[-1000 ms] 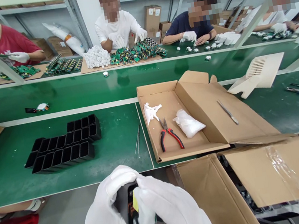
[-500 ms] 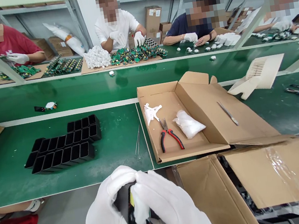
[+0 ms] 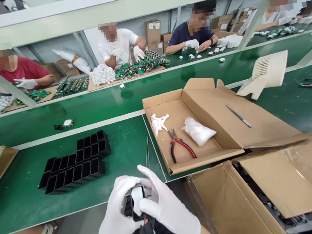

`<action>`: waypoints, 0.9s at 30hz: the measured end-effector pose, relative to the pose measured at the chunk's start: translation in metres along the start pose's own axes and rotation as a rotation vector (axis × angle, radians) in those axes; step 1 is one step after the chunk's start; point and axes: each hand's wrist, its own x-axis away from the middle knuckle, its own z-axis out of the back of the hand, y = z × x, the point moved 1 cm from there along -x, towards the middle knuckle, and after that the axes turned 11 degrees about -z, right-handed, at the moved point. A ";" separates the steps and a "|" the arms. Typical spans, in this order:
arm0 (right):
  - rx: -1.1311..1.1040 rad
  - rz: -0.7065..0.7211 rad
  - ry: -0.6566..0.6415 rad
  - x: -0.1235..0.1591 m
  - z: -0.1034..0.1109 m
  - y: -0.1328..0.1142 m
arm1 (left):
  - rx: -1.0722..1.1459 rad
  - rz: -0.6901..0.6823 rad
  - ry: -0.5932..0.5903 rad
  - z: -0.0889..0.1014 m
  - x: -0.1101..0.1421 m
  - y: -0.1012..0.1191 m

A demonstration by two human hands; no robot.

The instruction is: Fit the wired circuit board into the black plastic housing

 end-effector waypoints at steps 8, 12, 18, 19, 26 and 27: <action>-0.085 0.109 0.137 -0.018 0.020 0.015 | 0.832 0.625 0.613 0.001 -0.018 -0.004; -0.134 0.115 0.174 -0.024 0.023 0.027 | 1.420 1.009 1.026 0.003 -0.038 -0.008; -0.158 0.098 0.158 -0.025 0.019 0.045 | 1.667 1.128 1.101 -0.001 -0.042 -0.009; -0.155 0.101 0.162 -0.025 0.019 0.045 | 1.666 1.140 1.089 -0.003 -0.041 -0.010; 0.080 0.223 0.325 -0.011 0.026 0.047 | 0.605 0.644 0.675 0.032 -0.044 -0.016; 0.130 0.257 0.353 -0.008 0.028 0.049 | 0.267 0.460 0.625 0.044 -0.043 -0.016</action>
